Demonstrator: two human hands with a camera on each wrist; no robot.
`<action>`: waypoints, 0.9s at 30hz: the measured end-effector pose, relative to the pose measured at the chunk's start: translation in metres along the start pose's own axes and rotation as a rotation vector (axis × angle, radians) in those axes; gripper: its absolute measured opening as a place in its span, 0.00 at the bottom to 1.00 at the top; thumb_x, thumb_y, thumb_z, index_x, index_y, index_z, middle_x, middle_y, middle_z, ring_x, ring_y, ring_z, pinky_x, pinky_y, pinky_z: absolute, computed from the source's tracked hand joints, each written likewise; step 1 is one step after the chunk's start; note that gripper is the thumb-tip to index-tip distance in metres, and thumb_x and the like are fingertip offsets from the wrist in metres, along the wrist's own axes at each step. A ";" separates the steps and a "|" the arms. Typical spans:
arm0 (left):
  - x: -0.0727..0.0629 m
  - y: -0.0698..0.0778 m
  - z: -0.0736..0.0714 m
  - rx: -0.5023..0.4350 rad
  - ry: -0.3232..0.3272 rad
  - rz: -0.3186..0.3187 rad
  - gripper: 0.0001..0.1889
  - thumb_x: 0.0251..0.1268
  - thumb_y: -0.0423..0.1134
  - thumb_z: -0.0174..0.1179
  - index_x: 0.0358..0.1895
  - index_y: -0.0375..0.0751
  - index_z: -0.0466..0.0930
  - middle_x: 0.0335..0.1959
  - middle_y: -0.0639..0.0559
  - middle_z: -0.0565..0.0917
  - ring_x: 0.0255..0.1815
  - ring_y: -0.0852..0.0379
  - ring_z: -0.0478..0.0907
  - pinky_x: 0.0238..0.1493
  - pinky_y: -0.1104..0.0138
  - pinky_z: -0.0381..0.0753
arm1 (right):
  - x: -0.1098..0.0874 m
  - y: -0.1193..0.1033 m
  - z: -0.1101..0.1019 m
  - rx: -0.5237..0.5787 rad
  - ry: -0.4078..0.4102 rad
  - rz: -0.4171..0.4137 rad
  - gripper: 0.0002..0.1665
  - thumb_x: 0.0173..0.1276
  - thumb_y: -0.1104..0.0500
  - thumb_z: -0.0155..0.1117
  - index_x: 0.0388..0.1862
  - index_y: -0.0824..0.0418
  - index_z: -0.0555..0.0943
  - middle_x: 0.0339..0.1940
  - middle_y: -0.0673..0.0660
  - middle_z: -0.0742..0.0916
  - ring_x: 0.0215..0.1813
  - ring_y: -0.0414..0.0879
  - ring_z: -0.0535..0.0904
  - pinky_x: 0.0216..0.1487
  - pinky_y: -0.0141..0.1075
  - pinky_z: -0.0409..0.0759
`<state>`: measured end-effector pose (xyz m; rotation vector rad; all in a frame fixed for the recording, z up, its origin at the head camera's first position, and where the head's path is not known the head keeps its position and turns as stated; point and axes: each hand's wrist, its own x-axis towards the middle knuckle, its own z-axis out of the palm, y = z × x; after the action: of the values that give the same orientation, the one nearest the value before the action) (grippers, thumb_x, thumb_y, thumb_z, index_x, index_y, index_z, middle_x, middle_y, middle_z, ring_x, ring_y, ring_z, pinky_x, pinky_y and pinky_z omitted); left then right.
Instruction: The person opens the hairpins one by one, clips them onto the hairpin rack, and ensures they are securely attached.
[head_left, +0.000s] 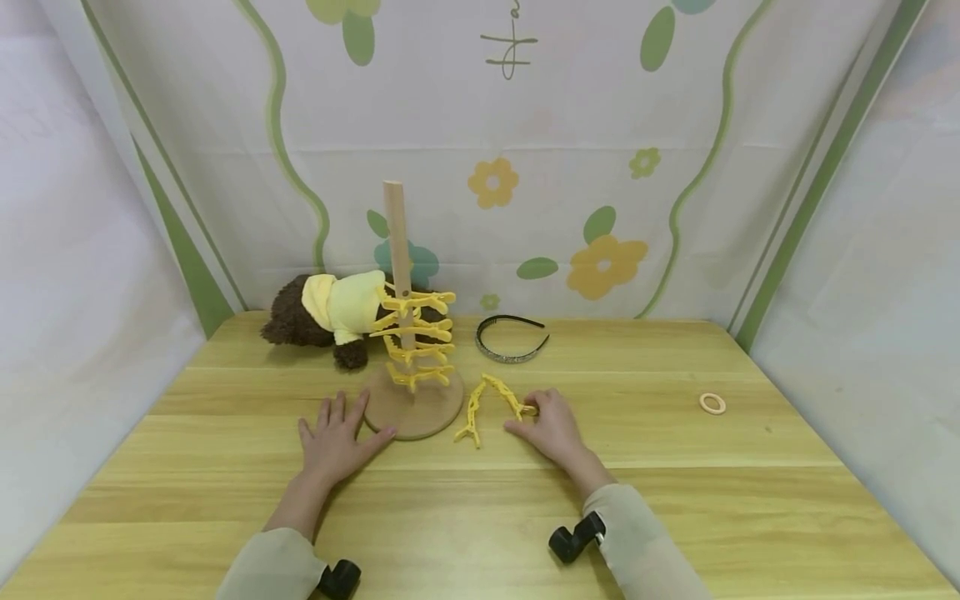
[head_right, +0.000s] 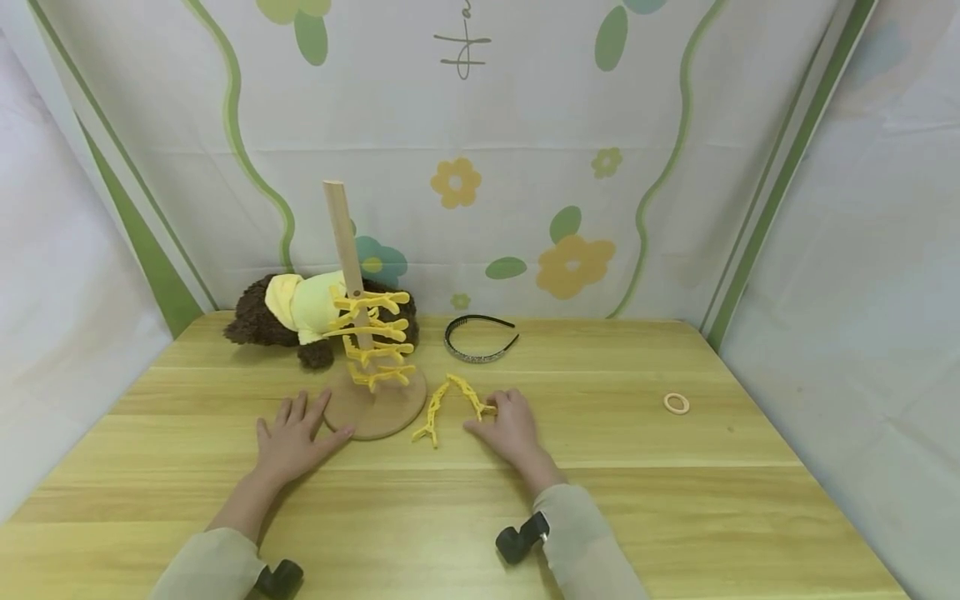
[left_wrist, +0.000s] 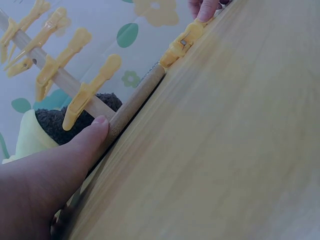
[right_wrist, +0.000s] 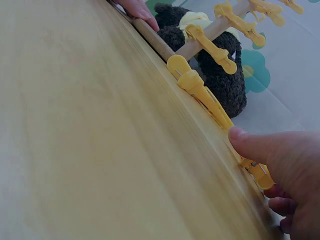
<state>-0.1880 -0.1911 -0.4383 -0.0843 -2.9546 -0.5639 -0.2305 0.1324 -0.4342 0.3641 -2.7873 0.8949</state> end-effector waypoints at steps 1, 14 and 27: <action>0.000 0.000 0.000 -0.002 -0.001 0.000 0.46 0.48 0.72 0.41 0.67 0.46 0.49 0.63 0.31 0.47 0.63 0.34 0.38 0.48 0.36 0.28 | 0.000 0.000 0.000 -0.001 0.006 0.004 0.32 0.43 0.43 0.69 0.39 0.65 0.77 0.32 0.55 0.73 0.32 0.46 0.68 0.34 0.37 0.68; 0.000 0.000 0.000 -0.011 -0.001 -0.003 0.46 0.48 0.72 0.41 0.67 0.46 0.49 0.64 0.31 0.47 0.63 0.34 0.37 0.48 0.36 0.27 | 0.004 0.002 -0.008 0.067 -0.003 0.015 0.23 0.48 0.54 0.69 0.37 0.70 0.77 0.31 0.57 0.74 0.33 0.48 0.69 0.35 0.40 0.69; 0.001 -0.001 0.001 0.004 -0.005 -0.006 0.46 0.48 0.73 0.40 0.67 0.47 0.48 0.64 0.31 0.47 0.63 0.34 0.38 0.48 0.36 0.27 | 0.013 0.012 -0.047 0.219 -0.134 0.052 0.25 0.56 0.55 0.63 0.46 0.72 0.73 0.35 0.59 0.78 0.35 0.48 0.73 0.34 0.38 0.73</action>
<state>-0.1894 -0.1915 -0.4392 -0.0767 -2.9619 -0.5588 -0.2415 0.1677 -0.4003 0.3990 -2.8373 1.2365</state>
